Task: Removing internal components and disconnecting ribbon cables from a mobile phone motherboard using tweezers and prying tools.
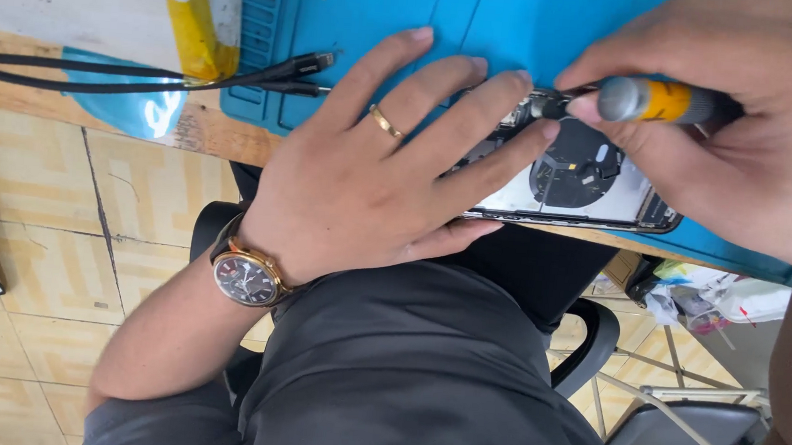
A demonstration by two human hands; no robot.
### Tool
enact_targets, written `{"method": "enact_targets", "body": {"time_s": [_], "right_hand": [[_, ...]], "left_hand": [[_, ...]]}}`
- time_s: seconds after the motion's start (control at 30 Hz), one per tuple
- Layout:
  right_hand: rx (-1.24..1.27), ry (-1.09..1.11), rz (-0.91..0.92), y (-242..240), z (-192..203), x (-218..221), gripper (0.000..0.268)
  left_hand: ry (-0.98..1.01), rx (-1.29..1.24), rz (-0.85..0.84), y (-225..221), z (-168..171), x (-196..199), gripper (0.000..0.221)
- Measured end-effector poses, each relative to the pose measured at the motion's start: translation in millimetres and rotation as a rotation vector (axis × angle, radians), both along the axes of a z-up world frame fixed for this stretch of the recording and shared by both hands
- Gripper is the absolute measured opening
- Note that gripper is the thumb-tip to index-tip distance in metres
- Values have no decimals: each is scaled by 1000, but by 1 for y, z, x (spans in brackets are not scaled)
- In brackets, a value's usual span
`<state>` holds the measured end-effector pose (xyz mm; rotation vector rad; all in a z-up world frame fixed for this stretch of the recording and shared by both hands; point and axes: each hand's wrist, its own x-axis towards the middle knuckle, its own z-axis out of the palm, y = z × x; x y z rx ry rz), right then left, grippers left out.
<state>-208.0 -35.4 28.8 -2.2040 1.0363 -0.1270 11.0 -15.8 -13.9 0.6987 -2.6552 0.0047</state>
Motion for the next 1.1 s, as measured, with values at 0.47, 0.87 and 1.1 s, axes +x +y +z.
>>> {"method": "enact_targets", "body": {"time_s": [0.47,0.87,1.1], "right_hand": [[30,-116,-3,-5,3,-21,16],[131,-198,-86,1,11,-37,16],[-12,-172,-147,15,25,-43,22]], "left_hand": [[-23,29,8,1,2,-13,37],[-22,49,16,1,6,-21,39],[-68,43,36,2,12,-25,43]]}}
